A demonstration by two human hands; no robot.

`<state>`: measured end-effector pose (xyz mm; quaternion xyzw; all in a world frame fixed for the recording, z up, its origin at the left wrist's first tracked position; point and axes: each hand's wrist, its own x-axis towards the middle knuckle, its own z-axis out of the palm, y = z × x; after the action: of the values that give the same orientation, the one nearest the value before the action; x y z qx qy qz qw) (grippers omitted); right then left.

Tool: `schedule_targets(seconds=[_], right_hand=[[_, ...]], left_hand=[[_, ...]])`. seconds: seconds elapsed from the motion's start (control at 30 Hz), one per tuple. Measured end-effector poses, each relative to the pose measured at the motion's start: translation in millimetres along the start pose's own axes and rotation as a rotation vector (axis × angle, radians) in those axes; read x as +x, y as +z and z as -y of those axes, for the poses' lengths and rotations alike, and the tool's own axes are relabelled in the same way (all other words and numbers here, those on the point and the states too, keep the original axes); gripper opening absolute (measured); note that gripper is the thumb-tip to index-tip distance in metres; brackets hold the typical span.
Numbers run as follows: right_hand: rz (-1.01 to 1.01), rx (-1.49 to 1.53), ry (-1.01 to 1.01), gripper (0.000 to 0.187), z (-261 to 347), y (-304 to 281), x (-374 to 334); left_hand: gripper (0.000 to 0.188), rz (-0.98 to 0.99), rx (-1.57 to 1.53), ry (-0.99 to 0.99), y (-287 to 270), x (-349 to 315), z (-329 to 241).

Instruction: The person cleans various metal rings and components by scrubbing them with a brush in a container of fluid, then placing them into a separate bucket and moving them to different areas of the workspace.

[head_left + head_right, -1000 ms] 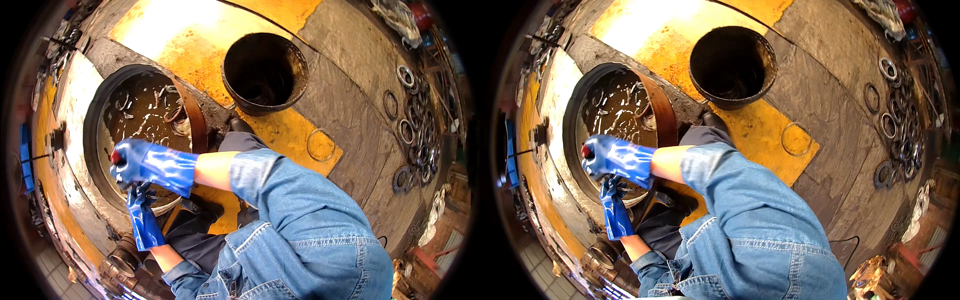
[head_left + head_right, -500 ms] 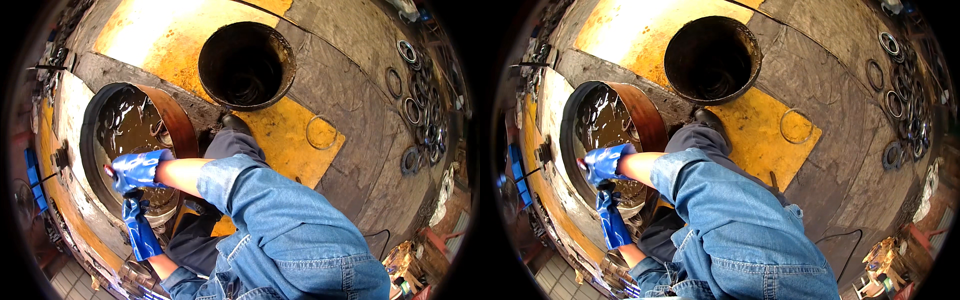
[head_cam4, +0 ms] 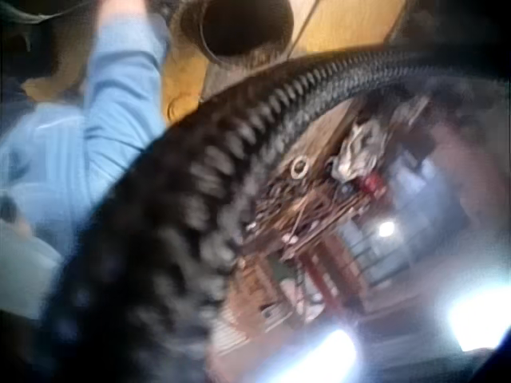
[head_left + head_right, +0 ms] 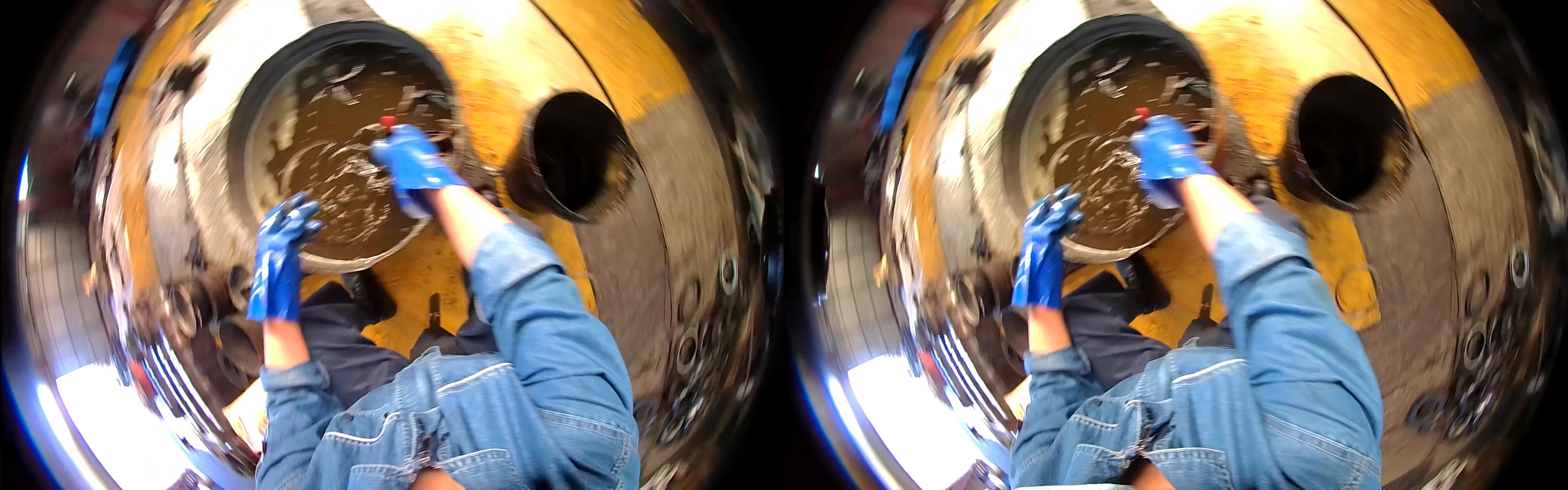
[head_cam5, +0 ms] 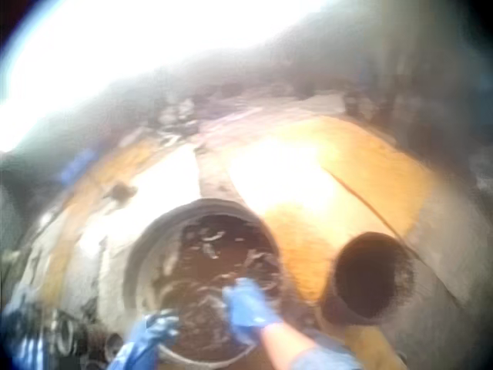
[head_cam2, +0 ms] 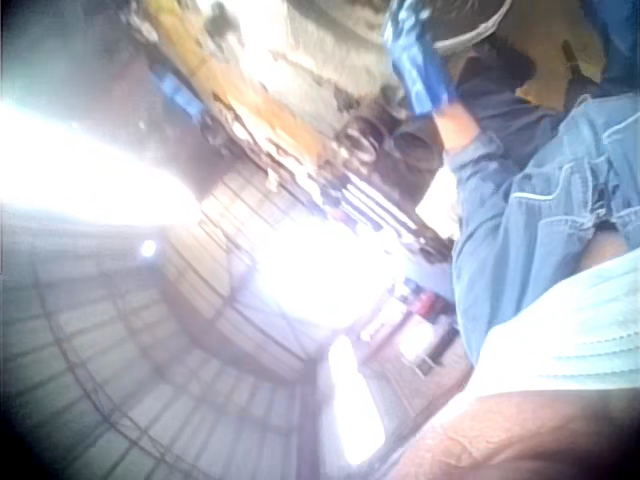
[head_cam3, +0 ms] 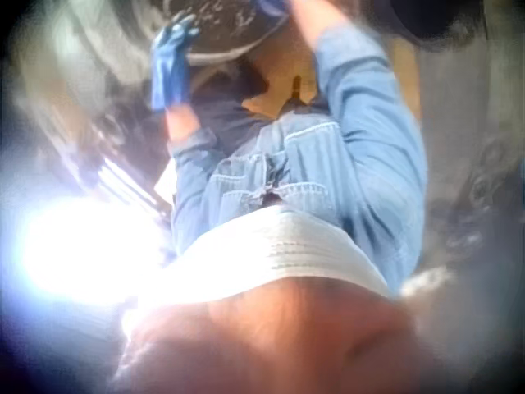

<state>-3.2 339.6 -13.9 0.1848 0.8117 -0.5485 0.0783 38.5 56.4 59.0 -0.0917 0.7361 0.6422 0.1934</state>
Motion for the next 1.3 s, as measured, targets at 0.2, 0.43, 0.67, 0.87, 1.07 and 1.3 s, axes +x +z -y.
schedule_targets(seconds=[0.2, 0.43, 0.67, 0.87, 1.07, 1.3], right_hand=[[0.024, 0.112, -0.058, 0.043, 40, 15, -9], [0.546, 0.277, -0.465, 0.034, 82, 52, -30], [0.24, 0.519, -0.124, 0.035, 75, 38, -28], [0.047, 0.517, 0.173, 0.036, 11, 43, 6], [-0.055, -0.157, 0.091, 0.052, 37, 45, 13], [0.231, 0.755, 0.085, 0.04, 67, 73, -20]], left_hand=[[0.056, 0.019, -0.148, -0.051, -46, 15, 37], [0.05, 0.12, -0.161, -0.05, -44, 42, 45], [0.053, 0.13, -0.133, 0.026, -35, 20, 27], [0.051, 0.072, -0.147, 0.088, -17, 26, 28], [0.045, -0.064, -0.248, -0.06, -16, 35, 52], [0.048, -0.01, -0.535, -0.188, -19, 44, 50]])
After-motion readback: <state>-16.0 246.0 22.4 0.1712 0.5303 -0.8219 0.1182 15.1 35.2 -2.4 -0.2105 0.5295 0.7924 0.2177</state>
